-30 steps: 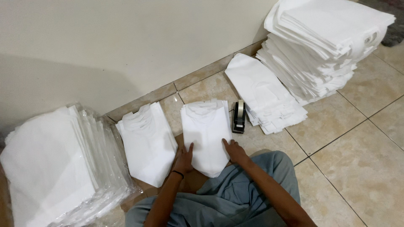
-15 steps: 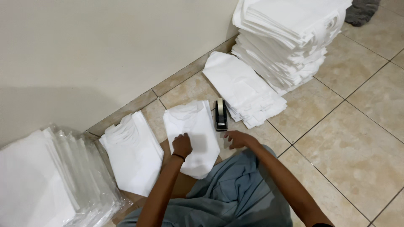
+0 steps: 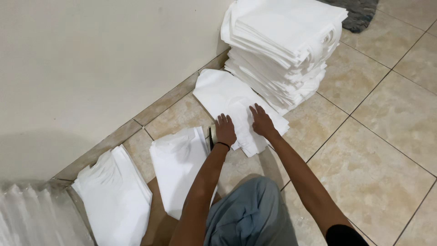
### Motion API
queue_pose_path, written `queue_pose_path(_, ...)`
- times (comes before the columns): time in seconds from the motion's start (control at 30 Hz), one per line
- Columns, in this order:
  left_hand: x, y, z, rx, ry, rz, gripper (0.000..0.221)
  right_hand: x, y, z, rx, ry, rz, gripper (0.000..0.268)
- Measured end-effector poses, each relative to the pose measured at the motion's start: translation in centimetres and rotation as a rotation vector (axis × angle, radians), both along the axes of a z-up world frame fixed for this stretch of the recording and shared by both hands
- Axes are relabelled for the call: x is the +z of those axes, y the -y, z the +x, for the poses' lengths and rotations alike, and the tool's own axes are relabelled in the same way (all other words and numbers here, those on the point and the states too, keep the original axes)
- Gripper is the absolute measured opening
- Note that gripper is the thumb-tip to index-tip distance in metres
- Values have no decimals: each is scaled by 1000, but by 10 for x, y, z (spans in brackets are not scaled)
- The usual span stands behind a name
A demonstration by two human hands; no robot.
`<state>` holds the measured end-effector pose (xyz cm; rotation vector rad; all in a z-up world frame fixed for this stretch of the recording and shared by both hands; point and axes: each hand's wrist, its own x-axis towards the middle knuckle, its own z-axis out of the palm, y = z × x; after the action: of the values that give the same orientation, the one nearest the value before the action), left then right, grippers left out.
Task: The person organizes and stacks white plastic handles and bags, then inserts a stack of white bags into a larger clear plastic bag by hand.
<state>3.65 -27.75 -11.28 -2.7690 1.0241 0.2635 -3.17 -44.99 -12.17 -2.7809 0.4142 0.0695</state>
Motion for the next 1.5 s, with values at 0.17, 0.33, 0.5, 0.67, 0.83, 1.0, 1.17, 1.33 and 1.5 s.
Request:
queue_pose_path(0.17,-94,10,39,-97,-35,-122,29,-13,-1,1,62,-114,-76,79)
queue_pose_path(0.33,-96,-2,31,-335,97,-243,8,-39,-1,-17,44,-140,-266,75)
queue_pose_path(0.5,4,-38,4,-373,105,-420,25,-27,0,-39,64,-37,-408,49)
queue_pose_path(0.67,105,-104,-36,-72,-151,-1084,24,117,-78,-75,170,-14,-137,54)
queue_pose_path(0.83,136,-155,-88,477,-646,-1598,67,208,-172,-80,179,73,270,79)
queue_pose_path(1.0,153,-245,-154,72,-811,-1595,88,285,-285,-82,24,-66,841,100)
queue_pose_path(1.17,173,-321,-158,606,-668,-1767,71,244,-343,-46,-17,-205,1063,97)
queue_pose_path(1.33,92,-392,-110,1274,-836,-1704,109,211,-355,-21,69,-167,580,101)
queue_pose_path(1.5,21,-432,-73,1171,-1142,-1471,65,92,-312,27,-136,37,608,54)
